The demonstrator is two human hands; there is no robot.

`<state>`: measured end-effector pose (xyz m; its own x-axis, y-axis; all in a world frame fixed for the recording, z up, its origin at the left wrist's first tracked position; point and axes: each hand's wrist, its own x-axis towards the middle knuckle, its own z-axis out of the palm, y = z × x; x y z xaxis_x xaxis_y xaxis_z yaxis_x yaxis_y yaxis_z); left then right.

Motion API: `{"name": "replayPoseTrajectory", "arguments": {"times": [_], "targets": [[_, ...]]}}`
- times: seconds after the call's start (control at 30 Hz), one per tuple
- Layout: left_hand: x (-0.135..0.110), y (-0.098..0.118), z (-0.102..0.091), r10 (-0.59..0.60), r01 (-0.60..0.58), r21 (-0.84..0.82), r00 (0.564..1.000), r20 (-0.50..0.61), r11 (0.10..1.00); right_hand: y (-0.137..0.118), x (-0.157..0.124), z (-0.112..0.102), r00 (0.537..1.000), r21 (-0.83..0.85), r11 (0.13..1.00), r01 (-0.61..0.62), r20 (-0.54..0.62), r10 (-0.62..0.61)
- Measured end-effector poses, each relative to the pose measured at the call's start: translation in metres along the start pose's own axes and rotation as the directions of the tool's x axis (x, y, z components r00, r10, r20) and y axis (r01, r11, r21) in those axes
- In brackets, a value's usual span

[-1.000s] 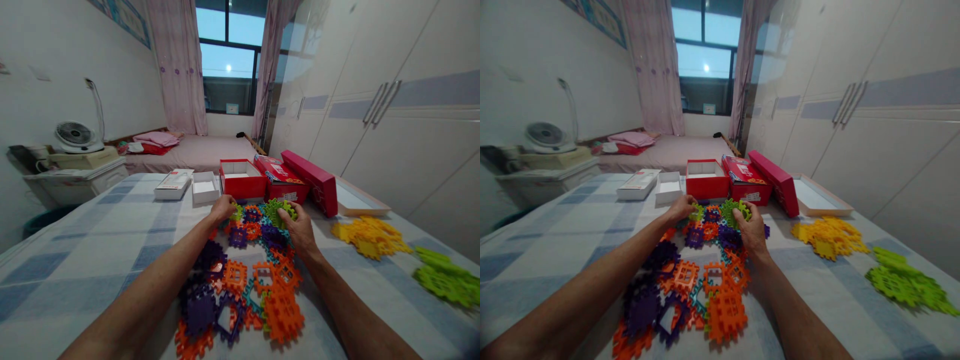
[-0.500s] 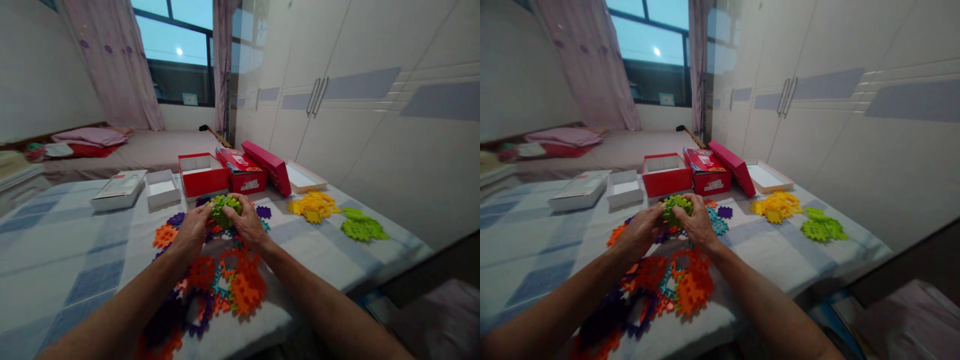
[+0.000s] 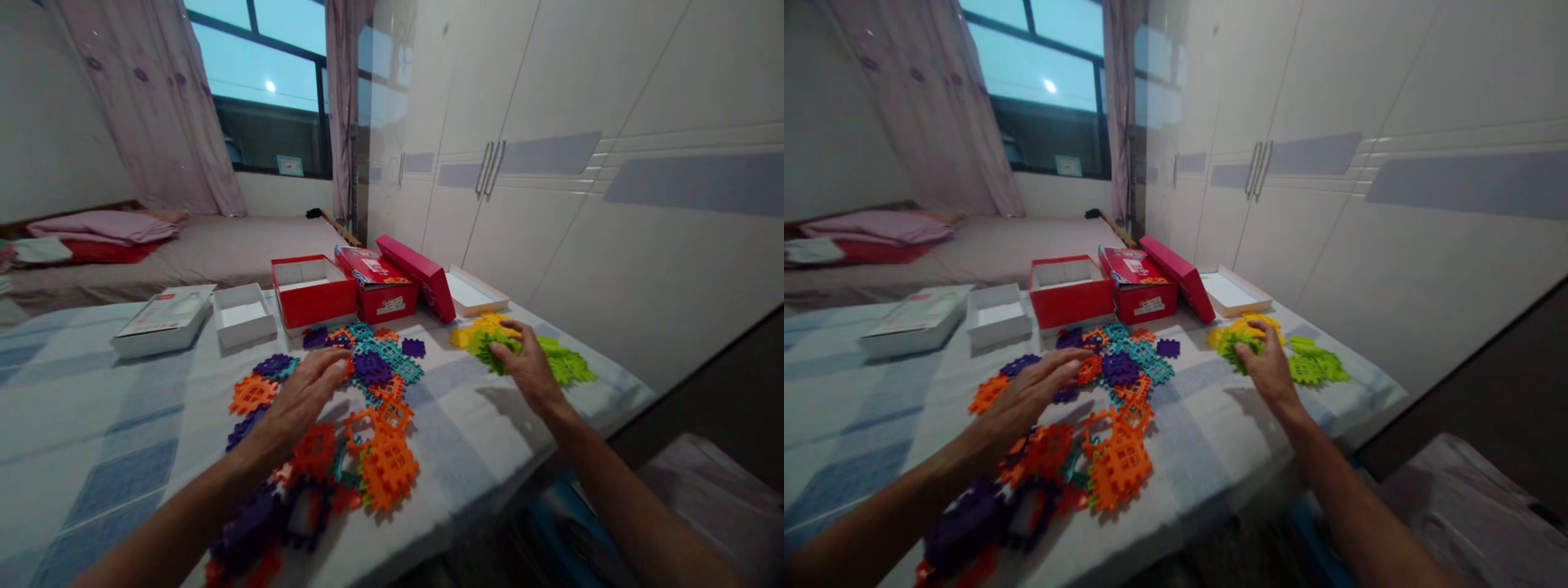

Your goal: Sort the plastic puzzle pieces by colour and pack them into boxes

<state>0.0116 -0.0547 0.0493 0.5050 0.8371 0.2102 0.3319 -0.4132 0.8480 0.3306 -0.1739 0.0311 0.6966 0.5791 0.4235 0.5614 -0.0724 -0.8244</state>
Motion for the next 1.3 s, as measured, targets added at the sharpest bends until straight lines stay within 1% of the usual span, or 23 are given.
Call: {"name": "replayPoseTrajectory", "arguments": {"times": [0.03,0.1,0.17,0.23,0.3,0.37,0.43,0.53,0.6,0.67,0.77,0.83,0.9,0.93,0.97,1.03,1.07,1.13,1.2,1.23,1.3], "targets": [[0.002,-0.006,-0.009,0.014,-0.013,0.04,0.999,-0.043,0.999,0.017,0.011,-0.015,0.999,-0.136,0.991,0.015,-0.03,-0.019],[0.006,-0.02,-0.025,0.003,0.009,0.098,0.992,-0.126,0.995,0.047,0.027,-0.039,1.0,-0.355,0.935,0.016,-0.019,-0.025],[0.01,-0.034,-0.038,-0.043,0.07,0.139,0.981,-0.187,0.988,0.071,0.035,-0.052,0.999,-0.479,0.877,0.039,0.026,-0.03],[0.013,-0.046,-0.046,-0.071,0.115,0.171,0.967,-0.244,0.978,0.088,0.038,-0.055,0.995,-0.545,0.832,0.101,0.073,-0.073],[0.013,-0.056,-0.05,-0.059,0.119,0.193,0.954,-0.293,0.974,0.099,0.039,-0.054,0.982,-0.594,0.783,0.187,0.102,-0.158],[0.013,-0.065,-0.051,-0.029,0.101,0.209,0.946,-0.323,0.973,0.107,0.039,-0.053,0.966,-0.636,0.732,0.244,0.098,-0.237],[0.013,-0.075,-0.05,-0.011,0.093,0.224,0.94,-0.342,0.97,0.111,0.039,-0.054,0.955,-0.666,0.697,0.266,0.084,-0.284],[0.015,-0.088,-0.05,0.001,0.094,0.238,0.93,-0.368,0.967,0.106,0.04,-0.054,0.933,-0.697,0.645,0.313,0.098,-0.347],[0.016,-0.095,-0.051,0.021,0.086,0.261,0.924,-0.382,0.962,0.093,0.038,-0.047,0.907,-0.691,0.623,0.367,0.117,-0.405],[0.017,-0.101,-0.053,0.056,0.072,0.303,0.918,-0.393,0.95,0.075,0.035,-0.031,0.885,-0.639,0.644,0.422,0.137,-0.444],[0.018,-0.107,-0.055,0.097,0.058,0.368,0.917,-0.388,0.928,0.045,0.026,0.008,0.86,-0.495,0.708,0.504,0.211,-0.464],[0.016,-0.111,-0.056,0.11,0.052,0.398,0.921,-0.373,0.916,0.027,0.019,0.033,0.841,-0.418,0.73,0.541,0.266,-0.471],[0.015,-0.115,-0.056,0.114,0.05,0.415,0.926,-0.36,0.908,0.014,0.013,0.047,0.834,-0.385,0.74,0.551,0.273,-0.479],[0.014,-0.117,-0.057,0.111,0.051,0.417,0.928,-0.356,0.908,0.01,0.011,0.048,0.836,-0.38,0.745,0.548,0.256,-0.485],[0.014,-0.119,-0.058,0.107,0.053,0.416,0.93,-0.352,0.908,0.007,0.01,0.045,0.84,-0.379,0.75,0.542,0.224,-0.494],[0.015,-0.123,-0.059,0.092,0.059,0.411,0.936,-0.339,0.91,0.007,0.008,0.029,0.851,-0.405,0.758,0.511,0.113,-0.513],[0.016,-0.125,-0.06,0.082,0.064,0.407,0.94,-0.331,0.911,0.01,0.006,0.016,0.856,-0.437,0.763,0.477,0.033,-0.516],[0.018,-0.128,-0.061,0.061,0.076,0.394,0.944,-0.324,0.916,0.024,0.0,-0.013,0.86,-0.515,0.782,0.351,-0.152,-0.486],[0.019,-0.129,-0.062,0.046,0.089,0.379,0.942,-0.333,0.921,0.045,-0.009,-0.041,0.868,-0.552,0.813,0.186,-0.296,-0.399],[0.019,-0.129,-0.062,0.04,0.097,0.374,0.939,-0.341,0.923,0.056,-0.015,-0.053,0.88,-0.545,0.83,0.117,-0.33,-0.341],[0.02,-0.129,-0.062,0.029,0.114,0.37,0.933,-0.358,0.922,0.074,-0.026,-0.067,0.913,-0.514,0.858,0.023,-0.339,-0.227]]}}
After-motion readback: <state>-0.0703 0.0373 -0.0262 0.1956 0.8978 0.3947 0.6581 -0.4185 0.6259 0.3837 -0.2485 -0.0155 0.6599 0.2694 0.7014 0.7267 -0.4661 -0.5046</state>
